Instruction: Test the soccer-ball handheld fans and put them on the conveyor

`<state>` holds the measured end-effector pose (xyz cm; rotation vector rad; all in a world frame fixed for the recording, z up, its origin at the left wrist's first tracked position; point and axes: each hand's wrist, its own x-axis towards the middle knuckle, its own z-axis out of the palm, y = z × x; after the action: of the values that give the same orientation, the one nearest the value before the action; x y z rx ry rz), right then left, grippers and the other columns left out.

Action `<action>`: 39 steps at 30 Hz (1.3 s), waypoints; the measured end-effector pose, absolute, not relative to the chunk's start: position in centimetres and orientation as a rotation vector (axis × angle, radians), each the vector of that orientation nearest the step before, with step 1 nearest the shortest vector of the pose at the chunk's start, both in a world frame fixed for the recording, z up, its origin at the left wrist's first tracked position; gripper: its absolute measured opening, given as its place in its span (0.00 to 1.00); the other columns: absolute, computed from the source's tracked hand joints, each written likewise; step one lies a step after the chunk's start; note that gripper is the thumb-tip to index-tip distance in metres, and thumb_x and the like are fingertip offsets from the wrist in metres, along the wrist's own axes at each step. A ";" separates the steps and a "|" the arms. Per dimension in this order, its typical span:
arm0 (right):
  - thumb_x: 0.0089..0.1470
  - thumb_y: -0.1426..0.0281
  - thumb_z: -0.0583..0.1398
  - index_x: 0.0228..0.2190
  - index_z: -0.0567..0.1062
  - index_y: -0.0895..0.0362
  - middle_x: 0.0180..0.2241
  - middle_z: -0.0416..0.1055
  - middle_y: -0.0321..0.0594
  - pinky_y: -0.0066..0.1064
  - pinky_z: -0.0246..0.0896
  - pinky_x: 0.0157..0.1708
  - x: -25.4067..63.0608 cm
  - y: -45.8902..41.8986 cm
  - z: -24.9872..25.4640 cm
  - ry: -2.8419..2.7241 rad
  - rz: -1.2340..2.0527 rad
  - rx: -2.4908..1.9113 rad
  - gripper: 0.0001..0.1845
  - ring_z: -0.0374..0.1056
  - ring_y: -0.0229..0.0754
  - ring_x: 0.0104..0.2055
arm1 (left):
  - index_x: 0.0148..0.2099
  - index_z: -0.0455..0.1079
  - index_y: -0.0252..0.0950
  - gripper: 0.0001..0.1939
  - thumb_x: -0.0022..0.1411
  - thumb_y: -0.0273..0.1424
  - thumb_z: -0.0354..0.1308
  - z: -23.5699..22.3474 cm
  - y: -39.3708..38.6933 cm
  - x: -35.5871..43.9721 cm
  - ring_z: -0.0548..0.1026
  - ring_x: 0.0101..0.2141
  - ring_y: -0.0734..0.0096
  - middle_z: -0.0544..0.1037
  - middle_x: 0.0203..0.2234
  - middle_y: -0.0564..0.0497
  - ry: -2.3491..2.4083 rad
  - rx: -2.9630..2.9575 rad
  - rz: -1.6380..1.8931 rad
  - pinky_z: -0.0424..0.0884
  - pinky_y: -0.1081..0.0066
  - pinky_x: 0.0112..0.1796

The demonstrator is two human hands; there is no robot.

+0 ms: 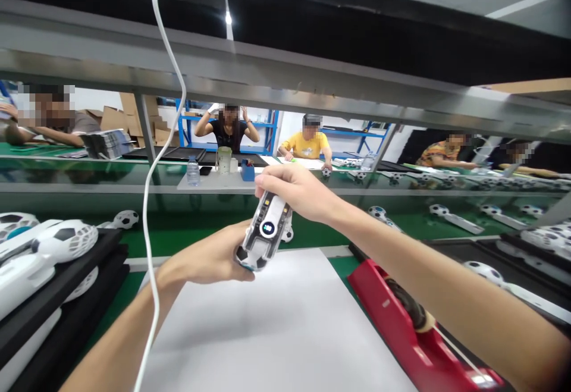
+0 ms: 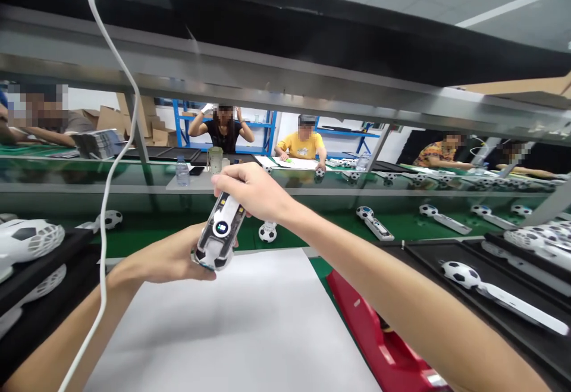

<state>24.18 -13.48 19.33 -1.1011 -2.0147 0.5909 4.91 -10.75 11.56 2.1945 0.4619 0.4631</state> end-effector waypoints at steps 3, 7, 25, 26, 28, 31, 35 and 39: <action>0.61 0.63 0.56 0.25 0.74 0.60 0.18 0.62 0.30 0.19 0.51 0.12 24.2 -13.6 19.7 -1.939 0.736 -1.207 0.17 0.58 0.30 0.17 | 0.54 0.67 0.39 0.29 0.49 0.27 0.69 11.6 -11.1 4.9 0.72 0.41 0.63 0.74 0.42 0.52 0.485 2.116 0.378 0.70 0.67 0.40; 0.61 0.62 0.56 0.26 0.74 0.58 0.21 0.65 0.33 0.18 0.53 0.10 24.2 -14.0 20.3 -1.871 0.841 -1.307 0.16 0.63 0.32 0.19 | 0.54 0.68 0.39 0.30 0.48 0.30 0.72 11.6 -11.3 4.9 0.73 0.44 0.61 0.75 0.45 0.50 0.388 2.029 0.340 0.70 0.66 0.44; 0.63 0.55 0.56 0.29 0.75 0.60 0.22 0.65 0.34 0.17 0.52 0.10 24.3 -14.9 20.9 -1.865 0.952 -1.304 0.22 0.61 0.31 0.19 | 0.52 0.69 0.37 0.29 0.49 0.36 0.72 11.6 -11.7 5.0 0.72 0.44 0.59 0.74 0.45 0.47 0.326 2.052 0.337 0.71 0.63 0.43; 0.63 0.53 0.55 0.29 0.75 0.60 0.22 0.65 0.35 0.17 0.52 0.10 24.3 -15.0 20.9 -1.872 0.950 -1.291 0.23 0.61 0.31 0.19 | 0.52 0.69 0.37 0.28 0.49 0.36 0.72 11.6 -11.7 5.0 0.72 0.44 0.59 0.74 0.46 0.47 0.325 2.060 0.337 0.71 0.63 0.43; 0.63 0.51 0.55 0.29 0.76 0.60 0.22 0.65 0.35 0.18 0.53 0.11 24.3 -15.3 21.0 -1.891 0.945 -1.274 0.25 0.61 0.31 0.19 | 0.51 0.69 0.37 0.28 0.49 0.36 0.71 11.6 -11.5 4.9 0.72 0.45 0.59 0.74 0.46 0.46 0.323 2.078 0.338 0.71 0.64 0.44; 0.62 0.47 0.53 0.30 0.77 0.59 0.23 0.67 0.36 0.18 0.54 0.12 24.2 -15.7 21.1 -1.926 0.915 -1.247 0.29 0.61 0.32 0.21 | 0.51 0.69 0.37 0.26 0.50 0.35 0.71 11.7 -11.4 4.8 0.72 0.44 0.60 0.75 0.45 0.48 0.324 2.117 0.348 0.71 0.64 0.44; 0.64 0.46 0.49 0.30 0.77 0.59 0.25 0.69 0.38 0.18 0.57 0.15 23.9 -16.6 21.3 -2.007 0.832 -1.187 0.32 0.63 0.33 0.23 | 0.51 0.69 0.38 0.26 0.50 0.31 0.70 11.7 -11.3 4.8 0.72 0.45 0.60 0.74 0.46 0.49 0.344 2.150 0.375 0.70 0.63 0.45; 0.67 0.49 0.46 0.30 0.76 0.60 0.25 0.68 0.37 0.18 0.58 0.17 23.6 -17.3 21.6 -2.051 0.798 -1.170 0.33 0.63 0.32 0.24 | 0.51 0.69 0.38 0.25 0.50 0.29 0.69 11.8 -11.2 4.8 0.72 0.46 0.60 0.74 0.46 0.49 0.295 2.144 0.421 0.71 0.64 0.45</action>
<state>23.59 -17.34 21.64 -1.1700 -2.0509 0.7985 4.78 -11.20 11.81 2.1437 0.2951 0.4210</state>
